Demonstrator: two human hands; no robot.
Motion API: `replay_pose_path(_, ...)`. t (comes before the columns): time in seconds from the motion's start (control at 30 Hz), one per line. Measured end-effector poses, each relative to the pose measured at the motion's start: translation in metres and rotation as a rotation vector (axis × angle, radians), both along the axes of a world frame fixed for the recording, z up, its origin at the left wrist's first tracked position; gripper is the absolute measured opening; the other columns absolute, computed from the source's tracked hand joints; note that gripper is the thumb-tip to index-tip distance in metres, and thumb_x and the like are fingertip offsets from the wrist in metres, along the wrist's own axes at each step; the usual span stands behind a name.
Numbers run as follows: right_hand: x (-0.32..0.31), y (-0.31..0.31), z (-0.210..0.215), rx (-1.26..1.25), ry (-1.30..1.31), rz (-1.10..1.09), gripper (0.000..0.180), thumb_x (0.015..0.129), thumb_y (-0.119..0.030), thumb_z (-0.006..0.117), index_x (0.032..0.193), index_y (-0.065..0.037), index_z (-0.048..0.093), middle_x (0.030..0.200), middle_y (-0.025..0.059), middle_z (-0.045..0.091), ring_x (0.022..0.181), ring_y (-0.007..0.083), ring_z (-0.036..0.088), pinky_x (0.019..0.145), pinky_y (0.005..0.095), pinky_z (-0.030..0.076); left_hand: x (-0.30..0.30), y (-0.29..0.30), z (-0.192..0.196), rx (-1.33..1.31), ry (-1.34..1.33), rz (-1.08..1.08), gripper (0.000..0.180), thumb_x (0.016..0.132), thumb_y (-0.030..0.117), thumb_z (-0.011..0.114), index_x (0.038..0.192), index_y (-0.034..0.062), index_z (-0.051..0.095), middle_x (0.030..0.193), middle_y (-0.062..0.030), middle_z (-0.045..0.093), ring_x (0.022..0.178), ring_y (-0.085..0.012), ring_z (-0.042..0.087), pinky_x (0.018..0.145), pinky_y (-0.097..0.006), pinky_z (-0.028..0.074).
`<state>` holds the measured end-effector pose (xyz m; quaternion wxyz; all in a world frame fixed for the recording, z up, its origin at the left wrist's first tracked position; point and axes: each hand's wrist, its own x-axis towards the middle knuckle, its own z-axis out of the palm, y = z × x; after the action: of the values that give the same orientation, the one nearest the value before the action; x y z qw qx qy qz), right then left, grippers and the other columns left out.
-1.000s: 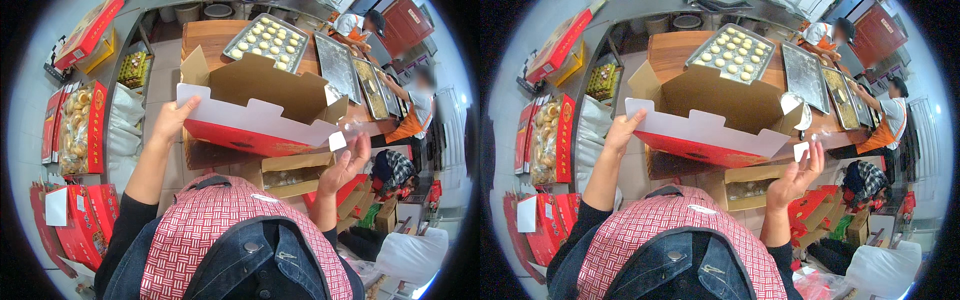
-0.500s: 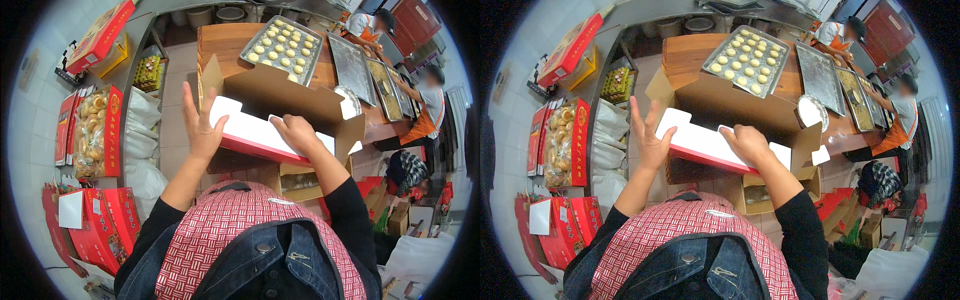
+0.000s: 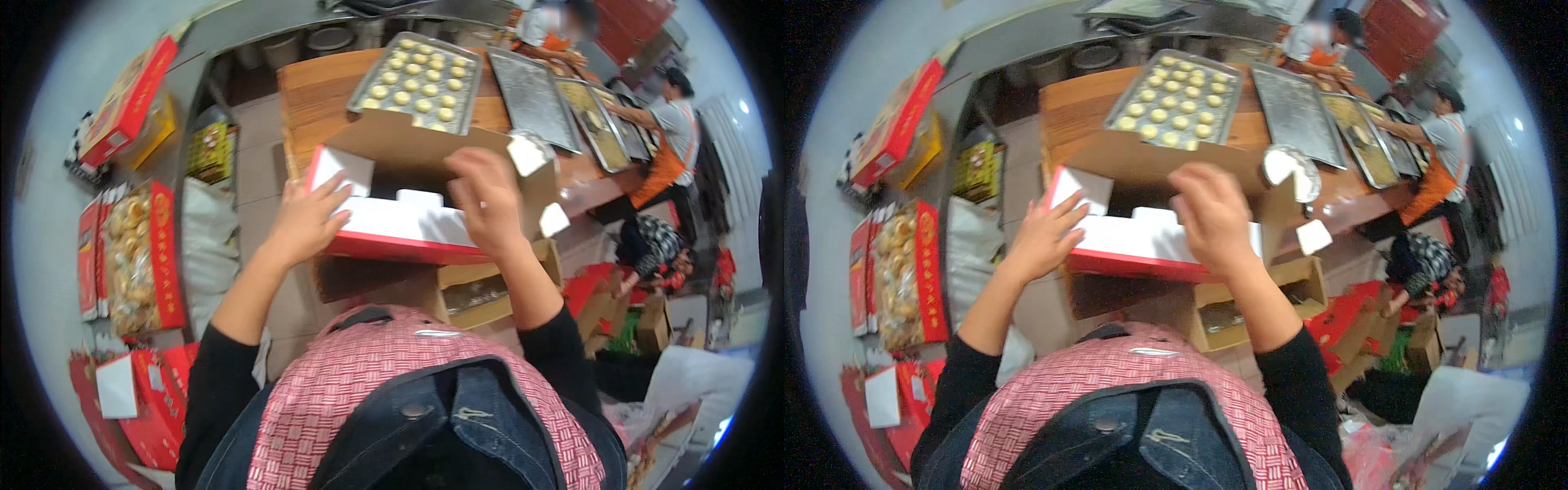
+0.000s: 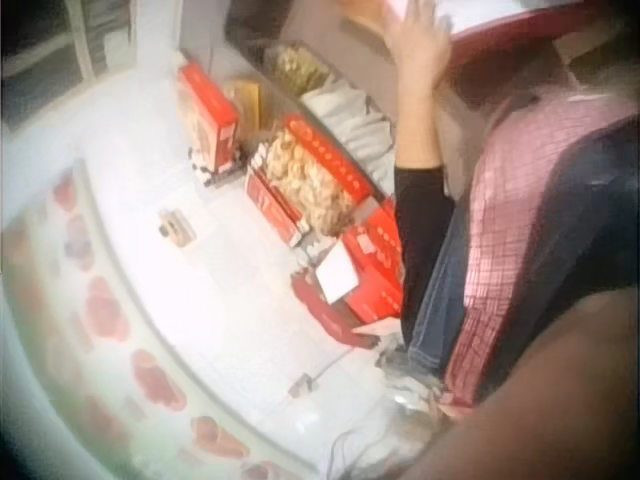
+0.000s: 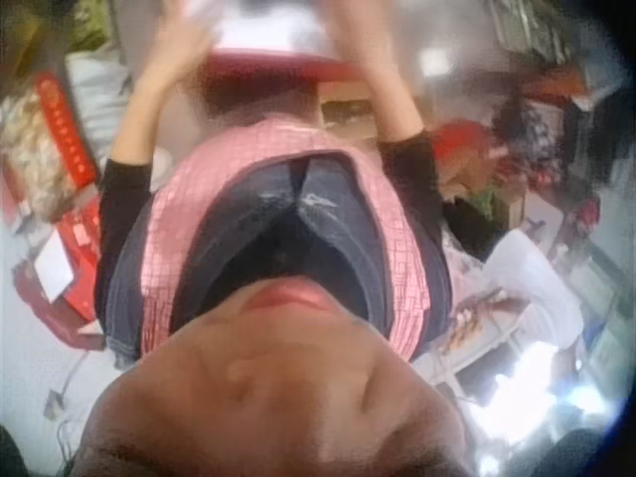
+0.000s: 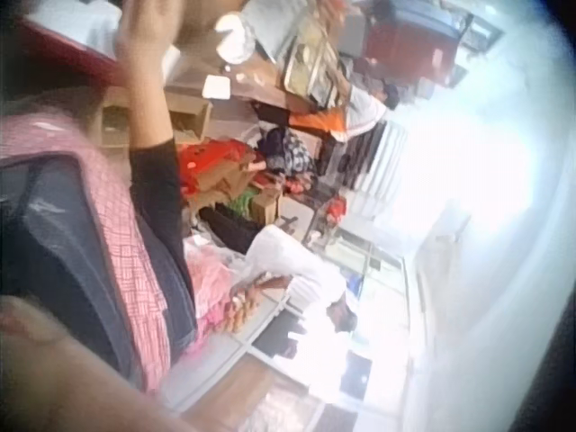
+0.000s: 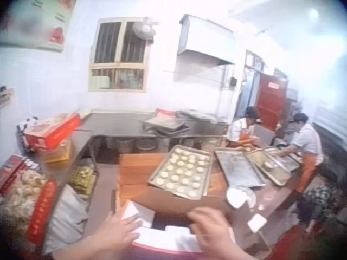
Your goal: The person repeatedly picks up flat red cardboard boxes, folds them into rectangular containers, and places them on a table. The person also handles plastic-wrapped stacks of boxes and cardboard inserts during the process.
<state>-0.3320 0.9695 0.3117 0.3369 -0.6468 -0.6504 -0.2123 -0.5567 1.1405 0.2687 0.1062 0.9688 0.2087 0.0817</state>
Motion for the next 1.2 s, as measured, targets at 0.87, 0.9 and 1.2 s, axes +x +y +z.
replay_pose_path(0.87, 0.078, -0.05, -0.058, -0.23, 0.428, -0.271, 0.068, 0.063, 0.0, 0.071, 0.125, -0.009, 0.044, 0.119, 0.0114, 0.051, 0.112, 0.0303, 0.046, 0.096, 0.0367, 0.038, 0.066, 0.054, -0.011, -0.321, -0.486, -0.116, 0.064, 0.068, -0.009, 0.058, 0.127, 0.0108, 0.041, 0.13, -0.0101, 0.045, 0.121, -0.0264, 0.041, 0.104, -0.035, 0.03)
replay_pose_path(0.9, 0.07, -0.051, -0.047, -0.256, 0.497, -0.231, 0.058, 0.065, 0.007, 0.064, 0.118, -0.011, 0.051, 0.117, 0.0094, 0.054, 0.109, 0.0292, 0.05, 0.094, 0.0357, 0.041, 0.063, 0.058, -0.018, -0.461, -0.481, -0.116, 0.057, 0.068, -0.011, 0.054, 0.12, 0.01, 0.047, 0.127, -0.0087, 0.048, 0.119, -0.0251, 0.043, 0.101, -0.033, 0.033)
replay_pose_path(1.2, 0.09, -0.064, -0.023, -0.76, 0.398, -0.058, 0.039, 0.08, -0.015, 0.052, 0.119, -0.013, 0.056, 0.129, 0.0088, 0.049, 0.119, 0.0282, 0.045, 0.105, 0.0572, 0.009, 0.061, 0.079, -0.018, -0.656, -0.369, -0.352, 0.035, 0.072, 0.0, 0.042, 0.093, 0.0069, 0.069, 0.114, -0.0138, 0.059, 0.105, -0.025, 0.052, 0.094, -0.033, 0.037)
